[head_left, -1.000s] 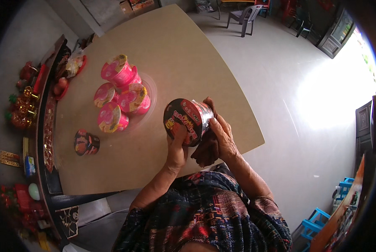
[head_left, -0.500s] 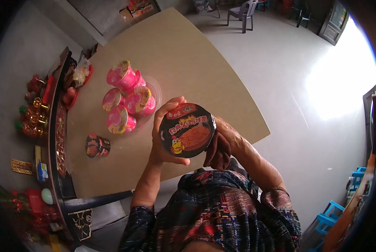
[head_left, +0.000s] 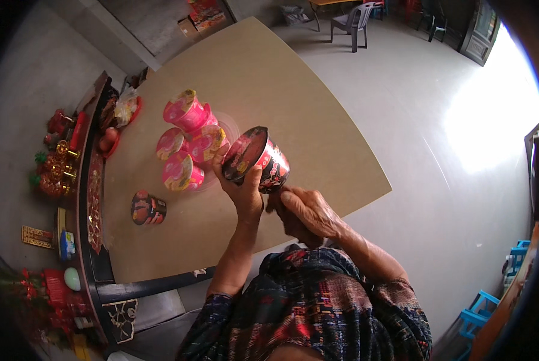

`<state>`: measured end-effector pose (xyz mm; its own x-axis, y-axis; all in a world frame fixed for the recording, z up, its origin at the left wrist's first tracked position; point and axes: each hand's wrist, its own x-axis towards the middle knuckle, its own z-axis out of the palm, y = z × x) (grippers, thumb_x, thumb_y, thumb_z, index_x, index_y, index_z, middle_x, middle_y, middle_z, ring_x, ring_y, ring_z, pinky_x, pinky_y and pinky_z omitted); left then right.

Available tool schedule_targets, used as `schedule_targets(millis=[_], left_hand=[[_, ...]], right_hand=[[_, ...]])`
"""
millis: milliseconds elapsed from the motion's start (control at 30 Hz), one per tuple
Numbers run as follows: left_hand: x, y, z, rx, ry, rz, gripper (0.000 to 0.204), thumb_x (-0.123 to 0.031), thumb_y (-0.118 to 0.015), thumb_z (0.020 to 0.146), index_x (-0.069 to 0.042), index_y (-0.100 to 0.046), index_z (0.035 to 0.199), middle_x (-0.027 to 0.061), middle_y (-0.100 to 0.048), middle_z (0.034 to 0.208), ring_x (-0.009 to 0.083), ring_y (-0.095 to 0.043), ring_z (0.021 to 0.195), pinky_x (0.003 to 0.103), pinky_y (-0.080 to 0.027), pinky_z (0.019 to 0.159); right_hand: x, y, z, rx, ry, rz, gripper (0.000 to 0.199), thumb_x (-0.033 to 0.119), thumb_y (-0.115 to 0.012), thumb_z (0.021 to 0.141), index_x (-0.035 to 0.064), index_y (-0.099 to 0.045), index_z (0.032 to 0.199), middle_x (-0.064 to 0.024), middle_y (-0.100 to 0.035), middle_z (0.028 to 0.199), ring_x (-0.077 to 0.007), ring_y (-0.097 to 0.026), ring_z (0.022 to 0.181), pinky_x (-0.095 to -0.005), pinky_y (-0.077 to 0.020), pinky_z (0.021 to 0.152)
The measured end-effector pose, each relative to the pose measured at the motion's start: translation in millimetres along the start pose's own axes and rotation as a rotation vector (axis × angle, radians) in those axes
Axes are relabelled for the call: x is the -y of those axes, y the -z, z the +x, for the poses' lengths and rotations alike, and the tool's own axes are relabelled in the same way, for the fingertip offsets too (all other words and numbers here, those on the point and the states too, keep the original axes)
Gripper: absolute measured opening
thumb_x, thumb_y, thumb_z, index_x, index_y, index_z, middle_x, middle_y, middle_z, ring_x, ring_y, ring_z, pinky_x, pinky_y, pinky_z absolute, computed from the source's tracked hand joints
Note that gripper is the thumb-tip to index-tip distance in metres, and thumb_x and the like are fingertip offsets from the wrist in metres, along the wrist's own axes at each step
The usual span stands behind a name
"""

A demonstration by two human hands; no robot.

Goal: The person wipes the exterior of several small pink and black cylindrical containers with a dark cloth. They handle the containers one by one, rotating them to clean all sides, and place the cleaned items onto a clear plastic tray on the table.

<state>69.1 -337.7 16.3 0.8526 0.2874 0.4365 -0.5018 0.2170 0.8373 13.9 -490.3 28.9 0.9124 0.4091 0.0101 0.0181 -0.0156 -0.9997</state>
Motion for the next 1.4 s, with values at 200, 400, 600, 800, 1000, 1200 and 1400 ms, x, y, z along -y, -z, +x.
schedule_targets(millis=[200, 400, 600, 800, 1000, 1200, 1400], left_hand=[[14.9, 18.9, -21.2, -0.007, 0.256, -0.118, 0.06, -0.017, -0.072, 0.081, -0.007, -0.038, 0.13, 0.0095, -0.048, 0.118, 0.0189, -0.051, 0.108, 0.034, -0.045, 0.096], [-6.8, -6.6, -36.1, 0.09, 0.169, 0.014, 0.06, -0.039, -0.07, 0.084, -0.006, -0.04, 0.125, 0.0055, -0.046, 0.112, 0.0141, -0.049, 0.104, 0.032, -0.048, 0.091], [-3.4, -0.9, -29.6, -0.08, 0.225, 0.219, 0.048, -0.036, -0.062, 0.091, -0.007, -0.04, 0.122, 0.0071, -0.049, 0.109, 0.0154, -0.052, 0.097, 0.031, -0.048, 0.085], [-15.3, 4.5, -23.8, -0.067, 0.391, -0.224, 0.043, -0.029, -0.06, 0.093, -0.01, -0.039, 0.124, 0.0059, -0.051, 0.105, 0.0145, -0.052, 0.094, 0.029, -0.048, 0.08], [-16.0, 1.9, -20.2, -0.026, 0.462, -0.262, 0.043, -0.028, -0.059, 0.093, -0.006, -0.038, 0.123, 0.0084, -0.053, 0.104, 0.0152, -0.056, 0.093, 0.028, -0.05, 0.077], [-5.0, -1.7, -20.0, 0.055, 0.468, -0.143, 0.052, -0.026, -0.062, 0.09, -0.01, -0.035, 0.131, 0.0112, -0.051, 0.114, 0.0179, -0.056, 0.1, 0.033, -0.051, 0.081], [-23.0, -10.6, -19.8, 0.235, 0.406, -0.356, 0.083, -0.03, -0.071, 0.081, -0.014, -0.023, 0.146, 0.0115, -0.044, 0.132, 0.0266, -0.047, 0.121, 0.043, -0.043, 0.101]], right_hand=[[18.8, 18.5, 0.0, -0.309, 0.258, -0.221, 0.029, 0.028, -0.056, 0.091, 0.0003, -0.06, 0.097, -0.0176, -0.063, 0.091, -0.029, -0.064, 0.082, -0.039, -0.0499, 0.074], [13.3, 17.8, 51.9, -0.721, 0.249, 0.104, 0.024, 0.023, -0.055, 0.093, 0.0002, -0.055, 0.101, -0.0127, -0.064, 0.083, -0.0218, -0.064, 0.079, -0.0344, -0.0504, 0.073], [5.6, -14.4, 38.2, -0.597, 0.451, -0.435, 0.045, 0.021, -0.051, 0.085, -0.0004, -0.048, 0.125, -0.0198, -0.043, 0.133, -0.0378, -0.039, 0.123, -0.0475, -0.0306, 0.105], [-7.1, -29.2, 18.8, -0.554, 0.753, -0.912, 0.058, 0.008, -0.063, 0.071, 0.0027, -0.052, 0.128, -0.0234, -0.038, 0.139, -0.0425, -0.035, 0.128, -0.0504, -0.0353, 0.105], [-25.4, -11.3, 9.8, -0.335, 1.039, -1.013, 0.045, 0.007, -0.066, 0.07, 0.012, -0.063, 0.114, -0.0137, -0.048, 0.126, -0.0337, -0.045, 0.12, -0.0471, -0.0442, 0.096], [-5.2, 5.6, 21.8, -0.545, 0.737, -0.565, 0.057, 0.009, -0.075, 0.068, 0.0097, -0.056, 0.121, -0.0171, -0.045, 0.13, -0.0379, -0.046, 0.12, -0.0461, -0.0428, 0.098], [-4.4, 21.6, 32.2, -0.547, 0.423, 0.193, 0.051, 0.014, -0.063, 0.087, 0.0049, -0.043, 0.134, -0.0166, -0.053, 0.128, -0.0261, -0.051, 0.12, -0.0376, -0.0409, 0.1]])
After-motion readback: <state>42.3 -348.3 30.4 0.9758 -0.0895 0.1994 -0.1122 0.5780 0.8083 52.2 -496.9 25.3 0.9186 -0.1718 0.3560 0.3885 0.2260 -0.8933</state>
